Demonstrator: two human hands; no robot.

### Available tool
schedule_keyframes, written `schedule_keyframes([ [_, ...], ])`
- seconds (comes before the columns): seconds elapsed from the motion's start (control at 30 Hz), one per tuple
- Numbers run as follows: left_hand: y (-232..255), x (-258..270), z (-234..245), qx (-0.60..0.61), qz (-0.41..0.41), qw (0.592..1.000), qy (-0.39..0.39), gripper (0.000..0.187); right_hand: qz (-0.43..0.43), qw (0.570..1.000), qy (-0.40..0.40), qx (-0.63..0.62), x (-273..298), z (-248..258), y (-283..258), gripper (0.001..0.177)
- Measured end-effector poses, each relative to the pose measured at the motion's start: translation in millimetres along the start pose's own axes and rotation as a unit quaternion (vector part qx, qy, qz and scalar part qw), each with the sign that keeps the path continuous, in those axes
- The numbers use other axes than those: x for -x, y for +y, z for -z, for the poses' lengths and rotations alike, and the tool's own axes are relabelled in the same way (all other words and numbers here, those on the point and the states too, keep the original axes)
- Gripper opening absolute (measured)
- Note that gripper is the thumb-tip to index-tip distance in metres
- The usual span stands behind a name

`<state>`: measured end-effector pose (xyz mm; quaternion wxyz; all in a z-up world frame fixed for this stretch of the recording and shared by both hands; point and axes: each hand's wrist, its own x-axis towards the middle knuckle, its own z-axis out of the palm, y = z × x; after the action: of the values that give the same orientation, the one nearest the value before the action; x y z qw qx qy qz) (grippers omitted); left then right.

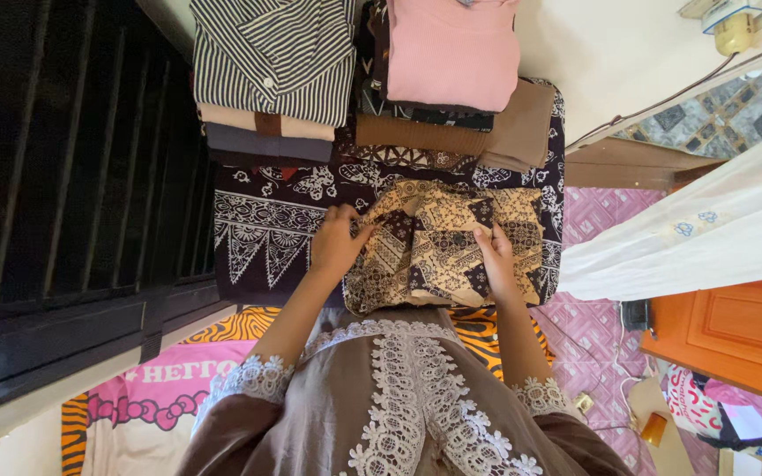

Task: The person organizes folded clothes by hand on a surface, picking up a patterned cloth and a pink shirt and placing them onto a stack.

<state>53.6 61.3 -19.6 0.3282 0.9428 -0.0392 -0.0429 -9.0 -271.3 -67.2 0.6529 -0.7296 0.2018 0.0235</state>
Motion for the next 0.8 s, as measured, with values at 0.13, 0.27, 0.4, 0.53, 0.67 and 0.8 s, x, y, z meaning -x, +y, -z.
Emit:
schedule_keyframes([
  [0.13,-19.7,-14.9,-34.4,0.138,-0.019,0.990,-0.022,0.020,0.023,0.998,-0.031,-0.058,2.4,-2.7,-3.4,0.037],
  [0.27,-36.5,-53.3,-38.8,0.470,0.134,0.863,-0.127,0.017,0.031,0.998,-0.020,-0.049,2.7,-2.3,-3.0,0.034],
  [0.4,-35.8,-67.6,-24.2,0.374,0.105,0.911,-0.138,0.022,0.028,0.998,-0.021,-0.053,4.8,-2.7,-5.9,0.035],
  [0.53,-9.1,-53.5,-6.5,0.099,0.106,0.962,-0.231,0.036,0.016,0.997,-0.019,-0.066,5.7,-6.2,-13.7,0.035],
  [0.67,26.7,-40.8,5.6,-0.034,0.110,0.943,-0.312,0.057,0.017,0.997,-0.019,-0.068,8.1,-8.2,-21.6,0.039],
  [0.8,41.8,-25.4,-7.2,-0.079,0.059,0.979,-0.179,0.059,-0.001,0.997,-0.022,-0.078,5.7,-6.6,-15.5,0.040],
])
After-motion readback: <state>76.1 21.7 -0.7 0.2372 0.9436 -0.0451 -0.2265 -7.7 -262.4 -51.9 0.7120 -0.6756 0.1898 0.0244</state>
